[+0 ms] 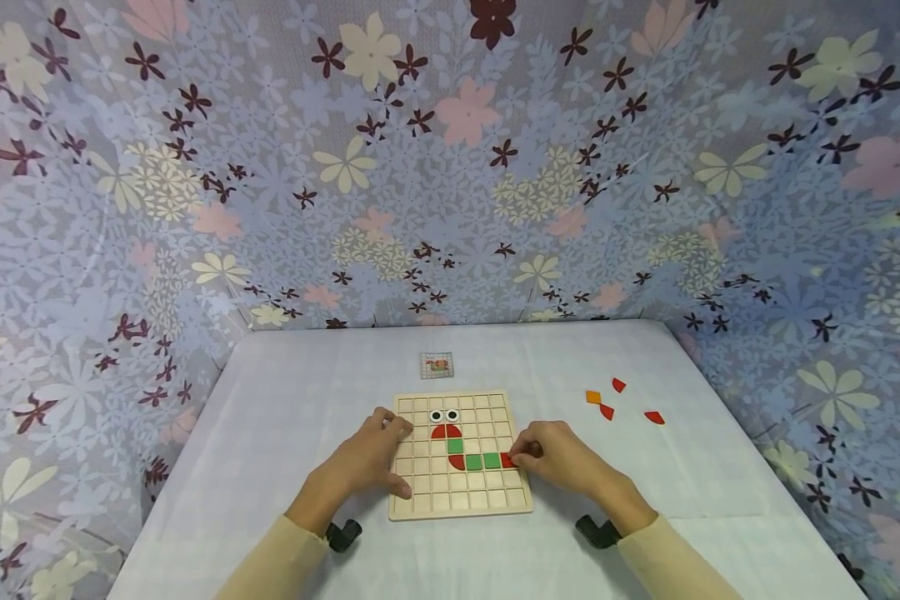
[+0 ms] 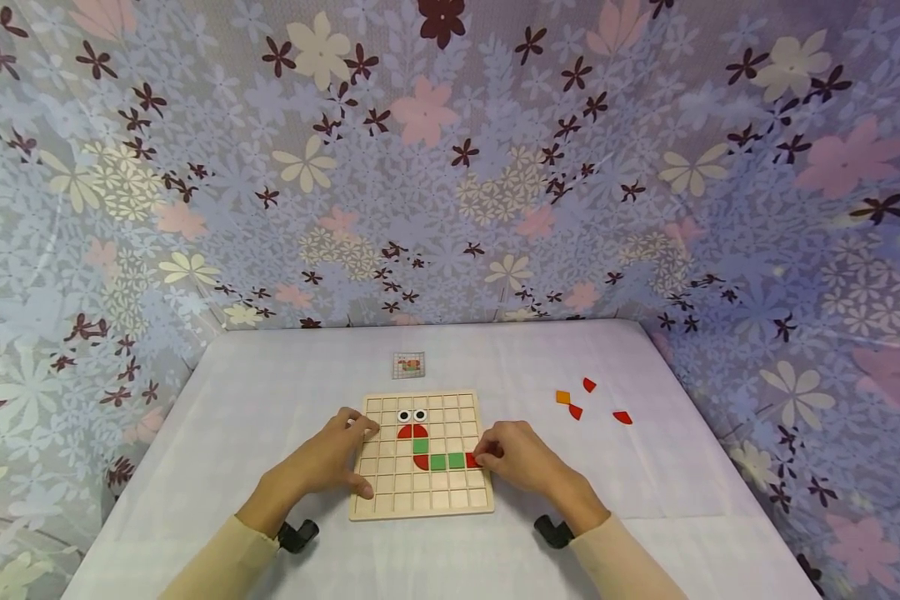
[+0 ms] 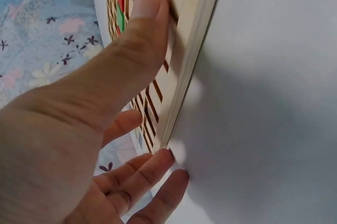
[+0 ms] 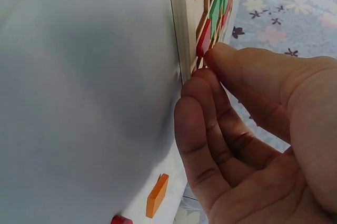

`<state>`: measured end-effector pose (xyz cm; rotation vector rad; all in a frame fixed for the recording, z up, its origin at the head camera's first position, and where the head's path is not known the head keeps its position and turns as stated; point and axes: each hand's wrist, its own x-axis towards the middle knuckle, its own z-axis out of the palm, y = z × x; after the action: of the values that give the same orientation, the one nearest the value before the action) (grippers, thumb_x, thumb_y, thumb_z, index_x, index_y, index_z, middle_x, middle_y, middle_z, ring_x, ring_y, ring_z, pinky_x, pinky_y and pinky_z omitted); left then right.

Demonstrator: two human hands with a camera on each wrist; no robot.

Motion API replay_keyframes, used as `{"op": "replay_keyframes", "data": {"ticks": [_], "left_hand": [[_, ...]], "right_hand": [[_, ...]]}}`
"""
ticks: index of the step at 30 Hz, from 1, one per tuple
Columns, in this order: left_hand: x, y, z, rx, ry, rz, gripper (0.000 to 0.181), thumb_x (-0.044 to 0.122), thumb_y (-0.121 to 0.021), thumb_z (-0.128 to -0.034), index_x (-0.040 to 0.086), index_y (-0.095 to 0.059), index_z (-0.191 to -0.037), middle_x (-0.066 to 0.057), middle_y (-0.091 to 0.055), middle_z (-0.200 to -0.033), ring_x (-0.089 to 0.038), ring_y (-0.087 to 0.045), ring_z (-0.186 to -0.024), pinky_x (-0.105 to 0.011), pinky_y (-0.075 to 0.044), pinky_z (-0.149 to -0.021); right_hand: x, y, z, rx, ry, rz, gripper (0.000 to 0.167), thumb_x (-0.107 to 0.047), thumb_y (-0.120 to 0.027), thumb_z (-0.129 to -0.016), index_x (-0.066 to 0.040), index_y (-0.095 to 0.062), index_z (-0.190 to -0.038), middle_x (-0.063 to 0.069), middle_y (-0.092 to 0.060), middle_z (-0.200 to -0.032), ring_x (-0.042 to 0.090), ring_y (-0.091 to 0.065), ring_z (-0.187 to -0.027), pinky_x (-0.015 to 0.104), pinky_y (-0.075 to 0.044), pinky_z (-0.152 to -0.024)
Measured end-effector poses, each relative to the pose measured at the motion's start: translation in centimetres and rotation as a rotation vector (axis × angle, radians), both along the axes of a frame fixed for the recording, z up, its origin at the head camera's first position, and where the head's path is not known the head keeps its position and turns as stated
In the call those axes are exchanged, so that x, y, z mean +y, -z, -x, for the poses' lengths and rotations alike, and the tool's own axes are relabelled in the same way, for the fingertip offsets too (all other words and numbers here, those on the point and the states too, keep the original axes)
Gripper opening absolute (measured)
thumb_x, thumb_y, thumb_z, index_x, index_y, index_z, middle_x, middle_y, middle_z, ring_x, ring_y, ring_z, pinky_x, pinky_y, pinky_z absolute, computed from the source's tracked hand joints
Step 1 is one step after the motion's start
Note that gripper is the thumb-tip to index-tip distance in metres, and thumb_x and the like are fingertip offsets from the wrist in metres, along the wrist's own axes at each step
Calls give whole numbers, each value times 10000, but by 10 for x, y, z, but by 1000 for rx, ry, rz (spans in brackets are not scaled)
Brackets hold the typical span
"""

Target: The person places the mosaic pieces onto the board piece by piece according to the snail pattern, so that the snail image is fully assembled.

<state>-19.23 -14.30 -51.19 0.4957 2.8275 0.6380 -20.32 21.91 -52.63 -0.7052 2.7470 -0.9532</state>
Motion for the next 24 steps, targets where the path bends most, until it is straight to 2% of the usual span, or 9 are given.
{"op": "replay_keyframes", "data": {"ticks": [4,9,19,24], "left_hand": [[0,-1,6,-16,-7,16,1131,367,-1167,-656,84,-633,-1612,-268,-484,-1764,-457,-534,-1590,-642,-572,-1254],[1,3,8,-19,3,35,1158,391,-1152,-659,80,-614,-1635,-269,-477,-1779,-468,-506,-1614,-642,-535,-1295],[2,2,6,-15,14,58,1149,389,-1126,-694,72,-593,-1661,-279,-464,-1791,-476,-488,-1624,-637,-516,-1313],[2,3,6,-12,13,65,1146,393,-1128,-691,73,-600,-1656,-278,-475,-1783,-471,-502,-1609,-630,-525,-1306]], "right_hand": [[3,1,1,-9,5,-1,100,-101,-870,-1045,-197,-896,-1033,-108,-812,-981,-3,-602,-831,203,-533,-742],[12,1,2,10,32,-7,9,-163,-889,-1046,-154,-888,-1048,-118,-801,-979,-1,-628,-848,213,-566,-771],[42,4,15,40,199,-21,74,-124,-862,-1064,-135,-882,-1134,-43,-783,-997,88,-619,-762,233,-544,-664],[59,5,21,64,263,-17,145,-118,-844,-1074,-94,-872,-1215,15,-807,-1081,104,-699,-842,243,-577,-697]]}}
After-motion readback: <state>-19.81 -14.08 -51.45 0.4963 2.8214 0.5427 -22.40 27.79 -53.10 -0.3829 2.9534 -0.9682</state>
